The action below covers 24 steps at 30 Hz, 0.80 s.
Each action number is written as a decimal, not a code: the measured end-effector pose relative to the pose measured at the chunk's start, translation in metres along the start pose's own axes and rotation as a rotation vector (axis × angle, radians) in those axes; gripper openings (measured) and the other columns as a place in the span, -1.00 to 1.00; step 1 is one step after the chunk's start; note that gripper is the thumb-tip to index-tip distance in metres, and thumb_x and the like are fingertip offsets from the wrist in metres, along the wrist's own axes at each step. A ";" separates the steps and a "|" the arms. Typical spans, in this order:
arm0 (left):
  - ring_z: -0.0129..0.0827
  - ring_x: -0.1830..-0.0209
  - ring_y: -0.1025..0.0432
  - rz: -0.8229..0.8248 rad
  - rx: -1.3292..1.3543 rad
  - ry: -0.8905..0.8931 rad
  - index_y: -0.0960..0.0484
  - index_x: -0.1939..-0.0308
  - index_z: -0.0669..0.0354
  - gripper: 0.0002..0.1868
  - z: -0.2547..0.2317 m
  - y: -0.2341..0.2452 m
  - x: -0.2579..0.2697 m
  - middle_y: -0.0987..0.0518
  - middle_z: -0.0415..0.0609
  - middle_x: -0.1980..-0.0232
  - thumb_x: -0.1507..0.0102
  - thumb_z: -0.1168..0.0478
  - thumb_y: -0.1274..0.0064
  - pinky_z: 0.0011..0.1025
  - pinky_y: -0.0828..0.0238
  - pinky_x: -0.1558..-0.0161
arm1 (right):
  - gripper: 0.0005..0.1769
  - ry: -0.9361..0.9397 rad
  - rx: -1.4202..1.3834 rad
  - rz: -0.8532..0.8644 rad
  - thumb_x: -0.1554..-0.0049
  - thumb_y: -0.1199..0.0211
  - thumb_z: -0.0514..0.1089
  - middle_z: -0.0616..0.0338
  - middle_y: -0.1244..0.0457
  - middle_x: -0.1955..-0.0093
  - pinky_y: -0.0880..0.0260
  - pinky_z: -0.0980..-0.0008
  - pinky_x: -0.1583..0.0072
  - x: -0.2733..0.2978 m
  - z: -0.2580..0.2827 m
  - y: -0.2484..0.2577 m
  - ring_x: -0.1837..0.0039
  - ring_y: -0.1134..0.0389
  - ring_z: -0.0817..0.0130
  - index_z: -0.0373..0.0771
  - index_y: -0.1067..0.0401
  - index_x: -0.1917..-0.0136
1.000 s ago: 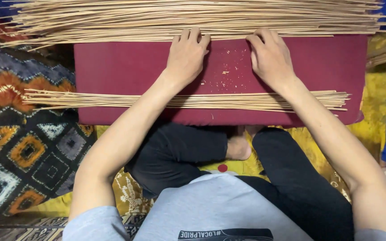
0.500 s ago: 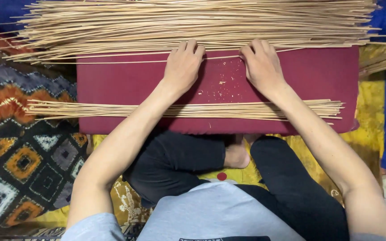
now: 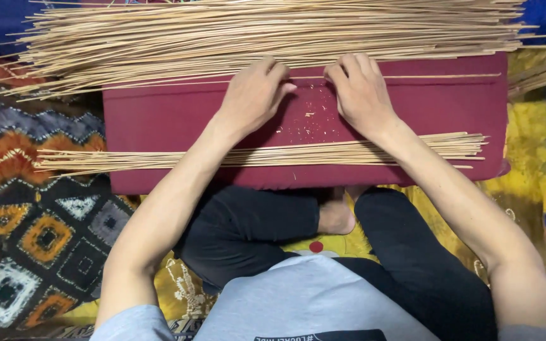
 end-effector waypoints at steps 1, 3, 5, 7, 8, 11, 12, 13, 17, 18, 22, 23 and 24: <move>-0.15 0.32 -0.42 0.000 -0.001 -0.003 -0.51 0.11 0.26 -0.73 -0.007 0.003 -0.004 -0.45 0.01 0.18 -0.36 0.11 -0.15 -0.26 -0.39 0.28 | -0.86 -0.002 0.001 -0.002 -0.24 -0.17 -0.31 0.00 -0.19 -0.06 -0.21 0.23 -0.17 -0.003 0.004 0.005 -0.09 -0.19 0.12 -0.33 -0.41 -0.09; -0.22 0.51 -0.44 -0.138 -0.091 -0.139 -0.64 0.17 0.20 -0.86 -0.033 0.016 -0.009 -0.56 -0.10 0.35 -0.31 0.20 -0.17 -0.31 -0.35 0.42 | -0.78 0.017 -0.108 -0.014 -0.17 -0.22 -0.41 -0.02 -0.21 -0.08 -0.33 0.23 -0.08 -0.006 0.016 0.016 -0.04 -0.25 0.10 -0.36 -0.38 -0.11; -0.25 0.54 -0.43 -0.146 -0.140 -0.134 -0.64 0.18 0.16 -0.91 -0.031 0.021 -0.009 -0.56 -0.12 0.36 -0.26 0.26 -0.15 -0.33 -0.34 0.45 | -0.77 -0.023 -0.120 0.020 -0.16 -0.23 -0.42 0.01 -0.24 -0.06 -0.37 0.25 -0.01 -0.002 0.008 0.027 0.00 -0.29 0.12 -0.36 -0.39 -0.11; -0.28 0.57 -0.41 -0.159 -0.201 -0.131 -0.64 0.20 0.12 -0.89 -0.027 0.034 -0.006 -0.56 -0.14 0.37 -0.20 0.33 -0.12 -0.35 -0.33 0.48 | -0.77 -0.056 -0.131 0.043 -0.16 -0.25 -0.42 0.04 -0.27 -0.04 -0.42 0.27 0.07 0.001 -0.001 0.038 0.05 -0.34 0.14 -0.35 -0.40 -0.10; -0.28 0.55 -0.45 -0.125 -0.151 -0.099 -0.66 0.19 0.16 -0.87 -0.024 0.038 -0.003 -0.60 -0.12 0.33 -0.18 0.38 -0.14 -0.37 -0.37 0.51 | -0.82 -0.108 -0.186 0.063 -0.20 -0.26 -0.43 0.05 -0.34 -0.04 -0.40 0.26 0.08 0.006 -0.009 0.044 0.08 -0.37 0.13 -0.37 -0.45 -0.09; -0.15 0.39 -0.54 0.016 -0.006 -0.027 -0.66 0.16 0.11 -0.89 -0.027 0.036 0.005 -0.63 -0.08 0.28 -0.25 0.32 -0.10 -0.27 -0.45 0.41 | -0.87 -0.169 -0.270 0.153 -0.29 -0.22 -0.36 -0.02 -0.39 0.02 -0.40 0.11 0.02 0.018 -0.010 0.045 0.03 -0.41 -0.05 -0.32 -0.50 -0.11; -0.01 0.25 -0.58 0.136 0.091 0.018 -0.63 0.13 0.02 -0.91 -0.030 0.028 0.009 -0.61 -0.06 0.27 -0.32 0.22 -0.04 -0.15 -0.50 0.29 | -0.87 -0.184 -0.308 0.229 -0.34 -0.18 -0.28 -0.09 -0.36 0.06 -0.41 -0.03 -0.05 0.026 -0.006 0.040 -0.05 -0.42 -0.21 -0.26 -0.50 -0.14; -0.01 0.25 -0.58 0.135 0.092 0.007 -0.63 0.13 0.02 -0.91 -0.044 0.038 0.008 -0.61 -0.06 0.27 -0.32 0.22 -0.04 -0.15 -0.50 0.29 | -0.87 -0.191 -0.302 0.223 -0.34 -0.18 -0.28 -0.09 -0.36 0.06 -0.41 -0.03 -0.05 0.020 0.009 0.050 -0.05 -0.42 -0.21 -0.26 -0.50 -0.14; 0.07 0.18 -0.59 0.212 0.297 0.110 -0.70 0.06 0.03 -0.82 -0.063 0.064 0.013 -0.68 0.02 0.22 -0.33 0.18 -0.01 -0.04 -0.50 0.21 | -0.84 -0.212 -0.344 0.317 -0.32 -0.14 -0.28 -0.11 -0.38 0.04 -0.40 -0.07 -0.06 0.009 0.032 0.085 -0.07 -0.42 -0.22 -0.26 -0.50 -0.12; 0.07 0.15 -0.60 0.190 0.319 0.153 -0.72 0.02 -0.02 -0.79 -0.058 0.071 0.015 -0.71 0.01 0.19 -0.36 0.13 -0.02 -0.03 -0.50 0.18 | -0.83 -0.230 -0.316 0.349 -0.35 -0.14 -0.24 -0.14 -0.38 0.02 -0.39 -0.10 -0.07 0.010 0.028 0.094 -0.08 -0.42 -0.25 -0.27 -0.51 -0.14; -0.21 0.36 -0.60 0.257 0.507 0.289 -0.75 0.03 -0.10 -0.81 -0.058 0.081 0.021 -0.73 -0.11 0.21 -0.35 0.13 -0.06 -0.25 -0.47 0.22 | -0.89 -0.296 -0.333 0.312 -0.32 -0.24 -0.23 0.04 -0.38 0.14 -0.37 0.05 -0.05 0.026 0.025 0.119 0.01 -0.42 -0.09 -0.18 -0.58 -0.06; -0.32 0.41 -0.58 0.320 0.605 0.338 -0.75 0.04 -0.10 -0.80 -0.062 0.079 0.021 -0.74 -0.13 0.23 -0.33 0.14 -0.04 -0.33 -0.46 0.23 | -0.91 -0.234 -0.234 0.248 -0.35 -0.28 -0.21 0.10 -0.38 0.13 -0.35 0.13 -0.05 0.030 0.027 0.122 0.01 -0.42 -0.01 -0.17 -0.60 -0.06; -0.44 0.45 -0.56 0.384 0.700 0.385 -0.75 0.06 -0.09 -0.80 -0.066 0.077 0.020 -0.74 -0.16 0.24 -0.32 0.15 -0.03 -0.42 -0.46 0.25 | -0.93 -0.171 -0.136 0.182 -0.37 -0.32 -0.20 0.16 -0.39 0.12 -0.34 0.21 -0.06 0.034 0.028 0.126 0.02 -0.42 0.07 -0.16 -0.62 -0.06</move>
Point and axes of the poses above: each hand's wrist, its own x-axis away from the middle knuckle, its own y-axis out of the back of the hand, z = x × y, the point moved 6 cm from there along -x, towards the middle knuckle
